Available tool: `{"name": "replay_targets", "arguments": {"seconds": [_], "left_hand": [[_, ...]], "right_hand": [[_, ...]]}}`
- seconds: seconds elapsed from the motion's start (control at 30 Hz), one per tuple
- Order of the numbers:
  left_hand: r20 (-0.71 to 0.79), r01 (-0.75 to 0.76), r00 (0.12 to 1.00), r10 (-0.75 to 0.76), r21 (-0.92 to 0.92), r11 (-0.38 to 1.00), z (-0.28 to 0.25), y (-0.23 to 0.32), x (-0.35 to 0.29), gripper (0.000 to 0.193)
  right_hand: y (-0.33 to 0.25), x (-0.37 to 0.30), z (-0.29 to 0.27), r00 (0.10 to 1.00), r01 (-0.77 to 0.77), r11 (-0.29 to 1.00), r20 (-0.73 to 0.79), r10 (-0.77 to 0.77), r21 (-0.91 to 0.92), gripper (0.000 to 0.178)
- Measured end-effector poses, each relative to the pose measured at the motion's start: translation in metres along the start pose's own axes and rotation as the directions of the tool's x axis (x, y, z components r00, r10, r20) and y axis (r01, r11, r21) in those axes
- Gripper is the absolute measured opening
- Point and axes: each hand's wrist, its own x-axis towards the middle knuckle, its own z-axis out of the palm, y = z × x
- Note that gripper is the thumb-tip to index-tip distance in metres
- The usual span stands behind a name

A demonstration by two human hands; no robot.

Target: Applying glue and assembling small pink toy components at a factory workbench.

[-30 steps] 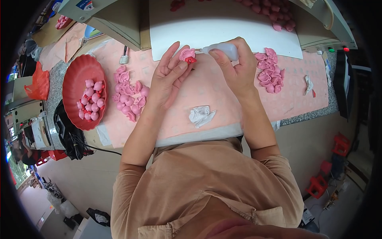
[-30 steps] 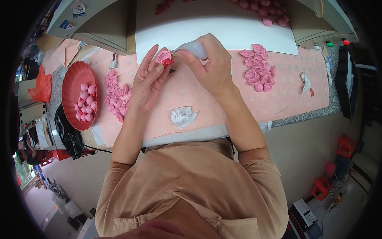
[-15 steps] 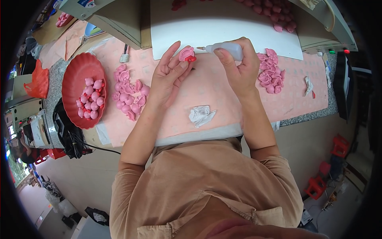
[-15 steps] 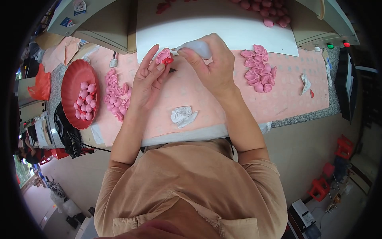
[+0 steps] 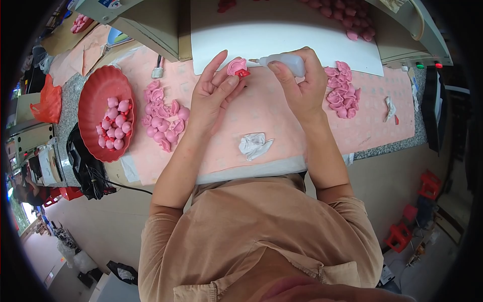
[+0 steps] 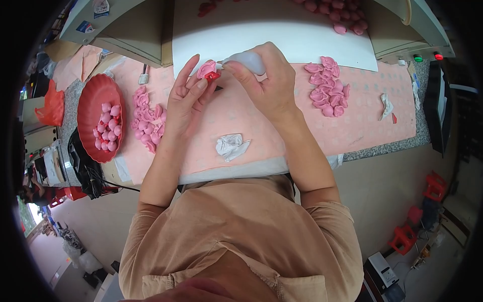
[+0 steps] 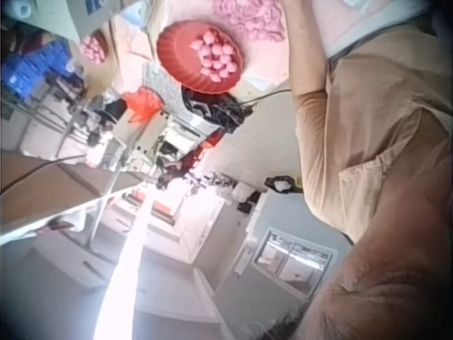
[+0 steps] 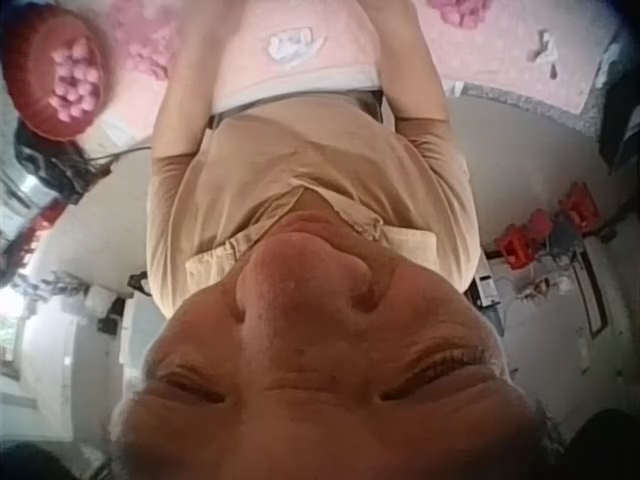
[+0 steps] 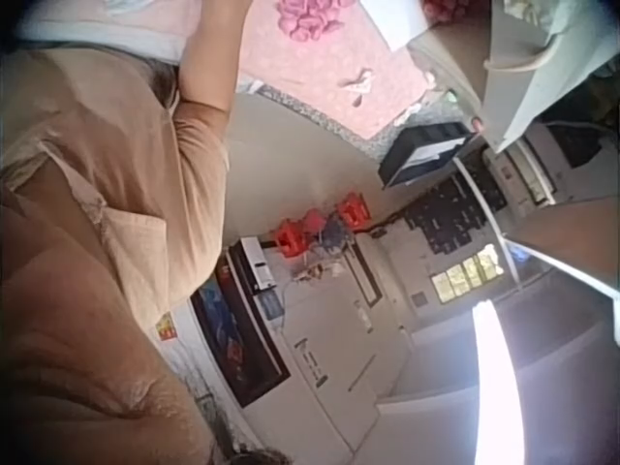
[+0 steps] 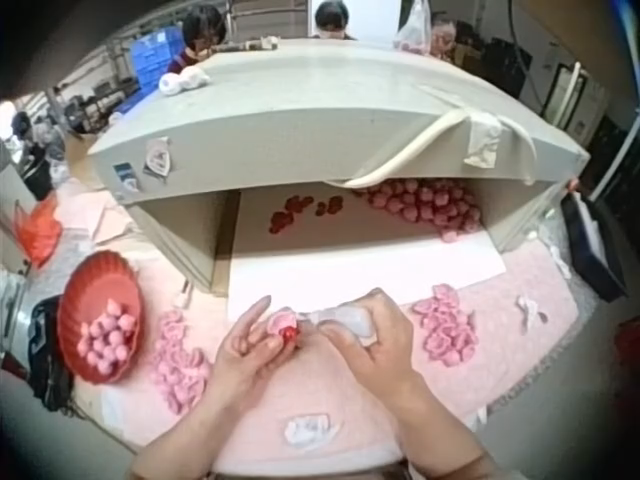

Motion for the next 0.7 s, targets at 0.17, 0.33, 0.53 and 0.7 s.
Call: {"name": "replay_targets", "arguments": {"seconds": [0.17, 0.33, 0.53, 0.7], "left_hand": [[0.004, -0.01, 1.0, 0.01, 0.011, 1.0, -0.003, -0.0018, 0.0011, 0.055], [-0.001, -0.029, 1.0, 0.029, 0.003, 1.0, -0.002, -0.0021, 0.0009, 0.055], [-0.018, -0.062, 0.998, 0.062, 0.04, 0.997, -0.0022, -0.0024, 0.0017, 0.055], [-0.027, -0.063, 0.998, 0.064, 0.038, 0.997, -0.0033, -0.0018, 0.0026, 0.056]], "right_hand": [[-0.0009, -0.0001, -0.0002, 1.0, -0.008, 1.0, 0.007, 0.008, 0.006, 0.026], [0.0005, -0.0011, 0.0002, 1.0, -0.015, 1.0, 0.027, 0.015, -0.005, 0.026], [-0.0007, -0.0022, 0.0018, 0.999, 0.0, 1.0, 0.045, -0.001, 0.02, 0.027], [-0.0013, -0.0018, 0.0013, 0.998, 0.013, 0.999, 0.06, -0.015, 0.031, 0.027]]}}
